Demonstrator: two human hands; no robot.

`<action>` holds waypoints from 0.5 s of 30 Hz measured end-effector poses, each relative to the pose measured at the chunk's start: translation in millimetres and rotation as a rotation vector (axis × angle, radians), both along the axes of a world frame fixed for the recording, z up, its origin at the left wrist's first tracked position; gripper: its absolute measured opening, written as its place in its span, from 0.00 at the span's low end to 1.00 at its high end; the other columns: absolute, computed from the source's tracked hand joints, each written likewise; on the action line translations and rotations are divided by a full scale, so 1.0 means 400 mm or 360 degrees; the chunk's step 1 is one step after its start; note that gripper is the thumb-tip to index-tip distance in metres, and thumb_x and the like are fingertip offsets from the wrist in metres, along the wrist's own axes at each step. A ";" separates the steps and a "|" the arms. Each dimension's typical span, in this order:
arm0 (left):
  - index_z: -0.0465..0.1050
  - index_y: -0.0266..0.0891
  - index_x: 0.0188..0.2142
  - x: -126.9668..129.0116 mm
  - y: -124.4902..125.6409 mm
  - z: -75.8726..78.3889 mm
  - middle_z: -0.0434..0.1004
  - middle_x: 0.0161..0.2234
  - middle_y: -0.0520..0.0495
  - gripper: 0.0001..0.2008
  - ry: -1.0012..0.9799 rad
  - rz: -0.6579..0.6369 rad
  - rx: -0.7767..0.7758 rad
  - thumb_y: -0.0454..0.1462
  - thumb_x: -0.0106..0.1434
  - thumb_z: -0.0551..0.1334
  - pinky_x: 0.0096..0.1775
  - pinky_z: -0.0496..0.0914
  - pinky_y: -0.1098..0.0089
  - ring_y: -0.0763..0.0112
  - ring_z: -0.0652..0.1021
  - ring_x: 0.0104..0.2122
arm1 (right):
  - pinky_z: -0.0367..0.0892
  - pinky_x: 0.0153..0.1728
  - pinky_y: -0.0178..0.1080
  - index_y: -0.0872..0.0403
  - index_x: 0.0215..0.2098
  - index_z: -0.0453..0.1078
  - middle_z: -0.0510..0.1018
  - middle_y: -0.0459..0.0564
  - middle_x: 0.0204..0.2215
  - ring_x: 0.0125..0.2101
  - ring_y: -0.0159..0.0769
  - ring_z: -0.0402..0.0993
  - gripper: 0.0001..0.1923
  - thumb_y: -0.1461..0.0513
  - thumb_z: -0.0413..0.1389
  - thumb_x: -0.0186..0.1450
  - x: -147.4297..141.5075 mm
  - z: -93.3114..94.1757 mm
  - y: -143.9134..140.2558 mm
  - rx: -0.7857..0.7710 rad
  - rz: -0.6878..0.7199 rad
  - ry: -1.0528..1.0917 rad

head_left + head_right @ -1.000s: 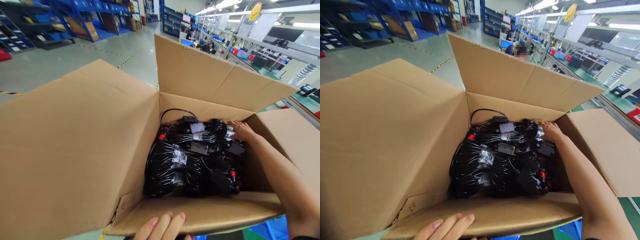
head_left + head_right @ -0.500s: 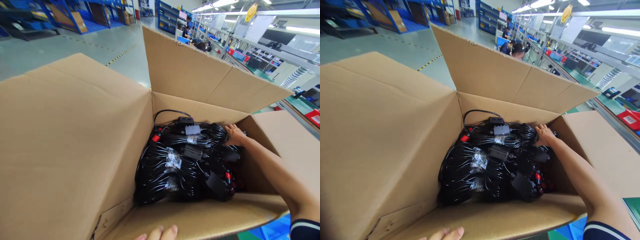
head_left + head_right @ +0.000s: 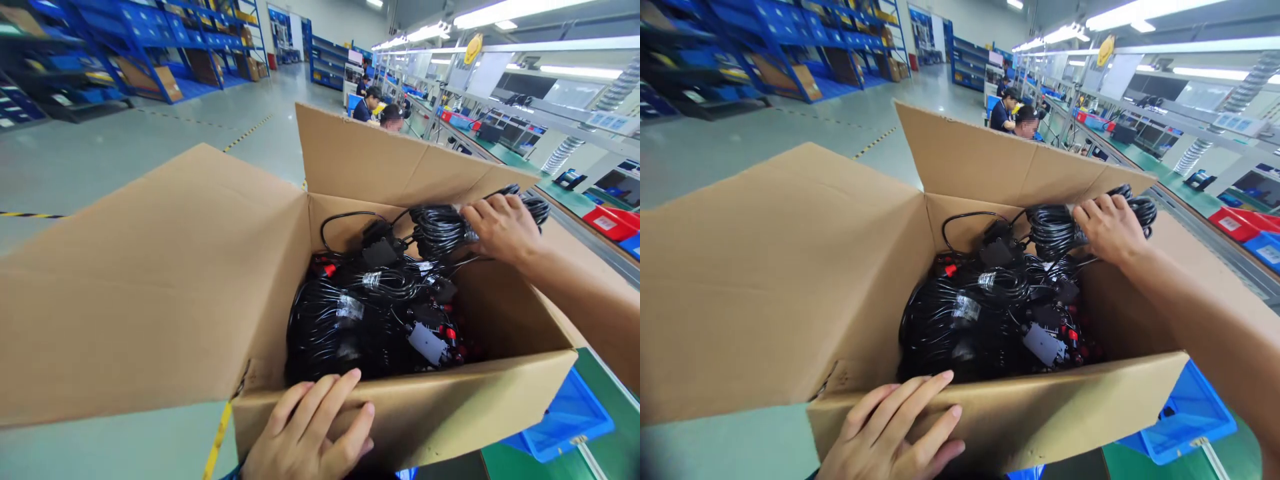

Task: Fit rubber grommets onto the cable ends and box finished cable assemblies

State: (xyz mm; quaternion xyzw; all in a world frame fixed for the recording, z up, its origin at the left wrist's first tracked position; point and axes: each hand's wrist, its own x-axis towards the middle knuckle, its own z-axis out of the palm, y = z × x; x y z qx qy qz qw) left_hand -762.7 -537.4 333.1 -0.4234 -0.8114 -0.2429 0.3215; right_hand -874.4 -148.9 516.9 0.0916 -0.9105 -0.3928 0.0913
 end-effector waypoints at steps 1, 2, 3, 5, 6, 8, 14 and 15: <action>0.75 0.49 0.45 -0.002 -0.005 0.007 0.82 0.50 0.45 0.07 -0.0004 -0.0033 -0.0021 0.44 0.71 0.62 0.55 0.63 0.58 0.62 0.78 0.48 | 0.58 0.48 0.52 0.59 0.57 0.63 0.74 0.63 0.48 0.50 0.57 0.66 0.28 0.58 0.62 0.62 0.001 0.031 -0.016 0.0009 0.0026 0.0036; 0.75 0.49 0.47 -0.004 -0.009 0.013 0.81 0.51 0.44 0.09 -0.0011 -0.0055 -0.0043 0.45 0.71 0.62 0.55 0.63 0.58 0.61 0.78 0.48 | 0.58 0.49 0.53 0.60 0.57 0.63 0.74 0.64 0.48 0.50 0.57 0.66 0.28 0.58 0.62 0.63 0.002 0.061 -0.031 0.0013 0.0052 0.0079; 0.76 0.49 0.48 -0.006 -0.012 0.018 0.81 0.52 0.44 0.10 -0.0016 -0.0069 -0.0064 0.46 0.70 0.62 0.55 0.64 0.58 0.60 0.78 0.48 | 0.59 0.49 0.54 0.61 0.58 0.63 0.74 0.65 0.49 0.52 0.58 0.67 0.28 0.59 0.62 0.63 0.002 0.089 -0.044 0.0013 0.0077 0.0122; 0.76 0.49 0.50 -0.008 -0.015 0.025 0.79 0.54 0.43 0.14 -0.0023 -0.0090 -0.0112 0.49 0.68 0.63 0.55 0.65 0.58 0.59 0.78 0.50 | 0.60 0.50 0.55 0.62 0.56 0.65 0.75 0.65 0.49 0.54 0.58 0.67 0.26 0.57 0.62 0.65 0.004 0.145 -0.068 -0.0008 0.0119 0.0251; 0.76 0.49 0.50 -0.008 -0.018 0.031 0.78 0.55 0.42 0.16 -0.0034 -0.0098 -0.0135 0.50 0.67 0.65 0.55 0.65 0.57 0.58 0.77 0.51 | 0.60 0.49 0.56 0.63 0.54 0.67 0.75 0.65 0.49 0.55 0.58 0.68 0.25 0.54 0.60 0.66 0.006 0.173 -0.078 -0.0030 0.0149 0.0337; 0.76 0.47 0.52 -0.009 -0.030 0.054 0.78 0.56 0.43 0.19 -0.0072 -0.0167 -0.0186 0.50 0.64 0.67 0.55 0.67 0.57 0.56 0.77 0.53 | 0.60 0.48 0.59 0.63 0.51 0.69 0.75 0.62 0.52 0.56 0.59 0.68 0.33 0.41 0.49 0.69 0.011 0.231 -0.099 -0.0116 0.0236 0.0526; 0.69 0.42 0.60 -0.058 -0.119 0.293 0.76 0.58 0.41 0.28 -0.0322 -0.0409 -0.0065 0.56 0.70 0.58 0.51 0.76 0.64 0.60 0.79 0.54 | 0.52 0.42 0.66 0.62 0.45 0.72 0.70 0.54 0.62 0.61 0.66 0.61 0.52 0.29 0.29 0.58 0.055 0.381 -0.149 -0.0342 0.0547 0.0715; 0.67 0.42 0.62 -0.084 -0.122 0.356 0.75 0.59 0.42 0.30 -0.0351 -0.0408 -0.0009 0.56 0.70 0.57 0.52 0.77 0.63 0.59 0.79 0.54 | 0.52 0.44 0.67 0.60 0.45 0.73 0.70 0.52 0.63 0.62 0.66 0.60 0.46 0.31 0.35 0.61 0.067 0.399 -0.157 -0.0375 0.0597 0.0714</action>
